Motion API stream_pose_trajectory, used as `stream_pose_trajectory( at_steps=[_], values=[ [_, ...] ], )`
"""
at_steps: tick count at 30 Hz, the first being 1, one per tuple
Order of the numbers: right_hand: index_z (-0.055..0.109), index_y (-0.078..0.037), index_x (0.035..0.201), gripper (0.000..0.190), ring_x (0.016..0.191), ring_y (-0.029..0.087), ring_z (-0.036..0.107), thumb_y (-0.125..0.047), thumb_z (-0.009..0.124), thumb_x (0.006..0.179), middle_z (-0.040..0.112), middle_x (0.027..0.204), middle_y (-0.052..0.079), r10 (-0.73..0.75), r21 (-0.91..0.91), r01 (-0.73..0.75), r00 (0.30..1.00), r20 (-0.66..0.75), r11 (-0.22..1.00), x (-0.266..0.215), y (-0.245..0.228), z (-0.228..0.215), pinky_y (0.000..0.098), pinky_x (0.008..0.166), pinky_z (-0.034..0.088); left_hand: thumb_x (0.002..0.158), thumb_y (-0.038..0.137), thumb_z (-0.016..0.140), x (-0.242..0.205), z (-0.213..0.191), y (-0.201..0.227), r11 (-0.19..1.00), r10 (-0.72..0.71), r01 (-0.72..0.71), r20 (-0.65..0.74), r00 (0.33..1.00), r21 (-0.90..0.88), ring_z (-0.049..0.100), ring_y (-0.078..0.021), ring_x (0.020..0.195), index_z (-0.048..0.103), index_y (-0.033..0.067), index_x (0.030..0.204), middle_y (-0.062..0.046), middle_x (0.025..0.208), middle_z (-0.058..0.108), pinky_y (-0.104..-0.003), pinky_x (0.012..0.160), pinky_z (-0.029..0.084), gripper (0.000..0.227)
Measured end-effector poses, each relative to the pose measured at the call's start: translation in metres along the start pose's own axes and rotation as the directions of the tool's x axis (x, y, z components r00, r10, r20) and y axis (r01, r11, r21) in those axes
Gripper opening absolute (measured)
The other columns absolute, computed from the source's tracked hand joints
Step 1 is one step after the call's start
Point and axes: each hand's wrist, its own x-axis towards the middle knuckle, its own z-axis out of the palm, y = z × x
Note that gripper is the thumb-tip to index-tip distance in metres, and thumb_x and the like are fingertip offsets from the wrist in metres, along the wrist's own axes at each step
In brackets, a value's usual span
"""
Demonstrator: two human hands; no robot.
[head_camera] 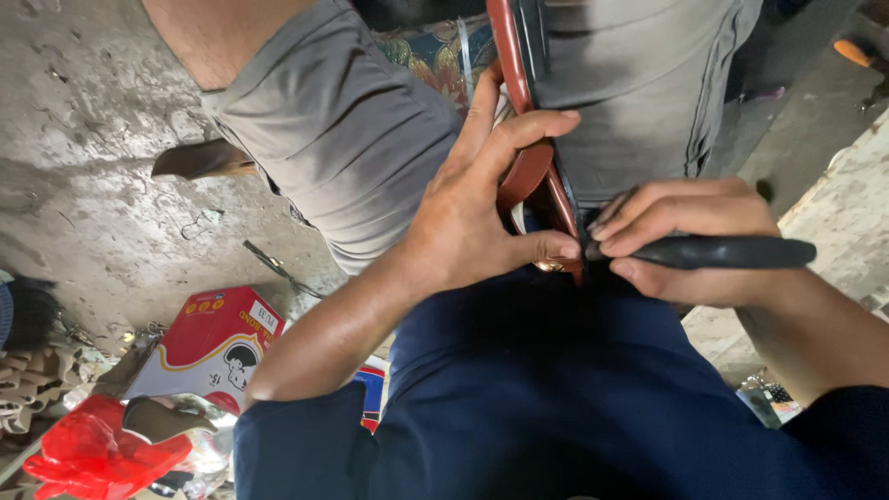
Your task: The person sits on the floor and repairs brown sandals by heating the soles on a gas stove and pressing them onto the upper part. They use a knife to trim excess material and ensure the sole is properly attached.
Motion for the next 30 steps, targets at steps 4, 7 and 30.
stream_pose_trajectory(
  at_steps=[4, 7, 30],
  values=[
    [0.072, -0.001, 0.091, 0.015, 0.099, 0.025, 0.078, -0.009, 0.081, 0.081, 0.075, 0.095, 0.013, -0.017, -0.002, 0.017, 0.998, 0.058, 1.000, 0.003, -0.005, -0.008, 0.0367, 0.093, 0.065, 0.069, 0.035, 0.100, 0.003, -0.011, 0.004, 0.997, 0.065, -0.066, 0.037, 0.997, 0.043, 0.034, -0.0414, 0.151, 0.046, 0.0231, 0.145, -0.031, 0.160, 0.025, -0.045, 0.118, 0.047, 0.094],
    [0.072, -0.002, 0.093, 0.015, 0.098, 0.024, 0.079, -0.008, 0.080, 0.082, 0.076, 0.097, 0.014, 0.008, 0.103, -0.013, 0.999, 0.043, 0.995, 0.009, -0.005, -0.018, 0.0345, 0.090, 0.067, 0.085, 0.032, 0.097, 0.005, -0.036, 0.012, 0.999, 0.046, -0.044, 0.071, 0.996, -0.028, 0.043, -0.0329, 0.149, 0.031, 0.0192, 0.156, -0.017, 0.159, 0.041, -0.039, 0.123, 0.048, 0.098],
    [0.073, -0.002, 0.094, 0.014, 0.098, 0.023, 0.080, -0.010, 0.078, 0.083, 0.077, 0.096, 0.012, -0.044, 0.144, 0.046, 0.999, -0.019, 0.989, 0.041, 0.005, -0.031, 0.0313, 0.088, 0.065, 0.074, 0.006, 0.109, 0.049, -0.038, -0.035, 0.963, 0.220, -0.202, 0.090, 0.971, -0.176, 0.057, -0.0182, 0.135, 0.028, 0.0187, 0.155, -0.007, 0.154, 0.039, -0.034, 0.109, 0.059, 0.115]
  ],
)
